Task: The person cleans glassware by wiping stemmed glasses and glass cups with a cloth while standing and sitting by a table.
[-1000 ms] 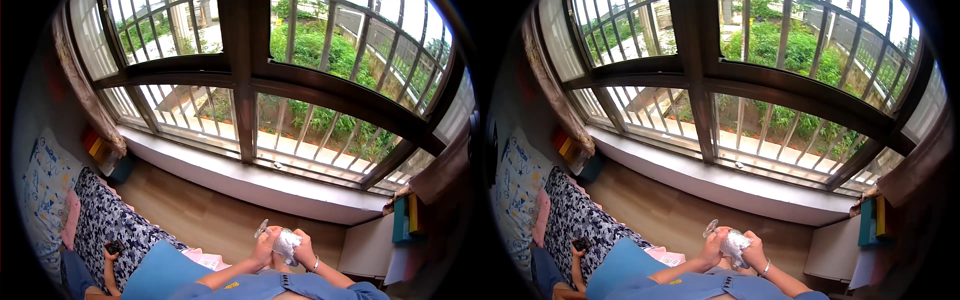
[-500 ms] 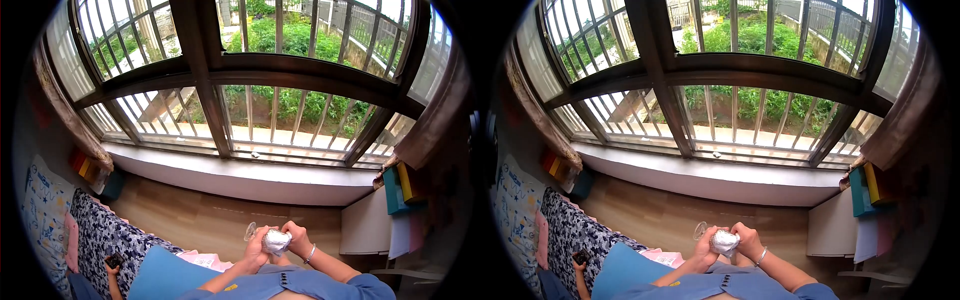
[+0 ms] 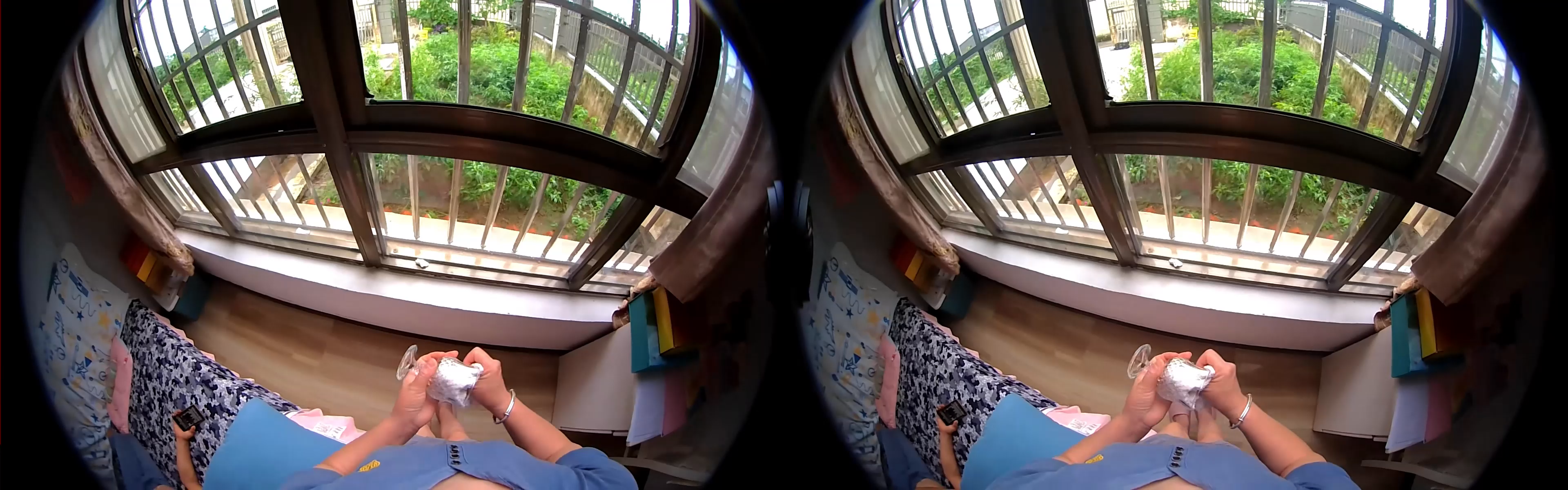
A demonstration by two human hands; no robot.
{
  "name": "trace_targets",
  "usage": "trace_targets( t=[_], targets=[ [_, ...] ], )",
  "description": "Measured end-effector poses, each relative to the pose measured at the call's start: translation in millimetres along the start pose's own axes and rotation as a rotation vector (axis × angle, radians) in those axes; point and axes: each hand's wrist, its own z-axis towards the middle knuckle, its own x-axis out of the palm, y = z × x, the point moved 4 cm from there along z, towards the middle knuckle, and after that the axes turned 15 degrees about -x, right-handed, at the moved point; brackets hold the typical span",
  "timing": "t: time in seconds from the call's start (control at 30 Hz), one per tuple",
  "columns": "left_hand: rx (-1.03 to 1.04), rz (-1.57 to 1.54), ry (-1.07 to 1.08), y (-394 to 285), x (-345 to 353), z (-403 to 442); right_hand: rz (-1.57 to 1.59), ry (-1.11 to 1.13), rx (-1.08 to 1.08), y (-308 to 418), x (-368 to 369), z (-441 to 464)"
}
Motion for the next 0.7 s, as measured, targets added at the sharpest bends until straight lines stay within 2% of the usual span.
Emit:
trace_targets(
  t=[0.07,0.17,0.2,0.3,0.33,0.37,0.43,0.47,0.53,0.57,0.63,0.7],
  targets=[
    [-0.176,-0.205,-0.073,-1.9,-4.8,10.0,-0.221,0.070,-0.277,3.6,-7.1,13.5],
    [-0.080,-0.161,-0.148,-9.4,-6.7,15.7,-0.234,0.005,-0.305,8.5,-0.7,23.7],
    [-0.012,-0.072,-0.196,-18.0,2.4,12.4,-0.166,-0.047,-0.170,7.0,1.3,26.2],
    [0.149,0.070,-0.064,-37.8,27.1,5.7,0.078,-0.023,0.096,-1.2,13.7,30.7],
    [0.233,0.146,-0.020,-42.7,30.5,4.8,0.279,0.012,0.248,-6.9,22.2,28.8],
    [0.304,0.252,0.046,-48.0,36.3,2.8,0.637,-0.023,0.424,-8.1,34.0,26.9],
    [0.392,0.535,0.193,-56.0,40.8,-0.3,0.840,0.132,0.418,6.5,42.5,23.2],
    [0.382,0.535,0.195,-58.3,42.5,-1.9,0.839,0.122,0.422,6.8,41.4,21.9],
    [0.376,0.622,0.264,-59.7,47.4,-8.3,0.648,0.179,0.296,14.4,36.5,25.8],
    [0.267,0.510,0.267,-57.4,46.3,-9.0,0.703,0.071,0.380,26.9,29.8,27.3],
    [0.200,0.326,0.239,-54.5,53.3,-13.0,0.492,0.033,0.262,26.9,21.5,31.3],
    [0.186,0.319,0.261,-53.5,53.5,-15.0,0.290,-0.060,0.177,29.8,7.9,33.1]
  ],
)
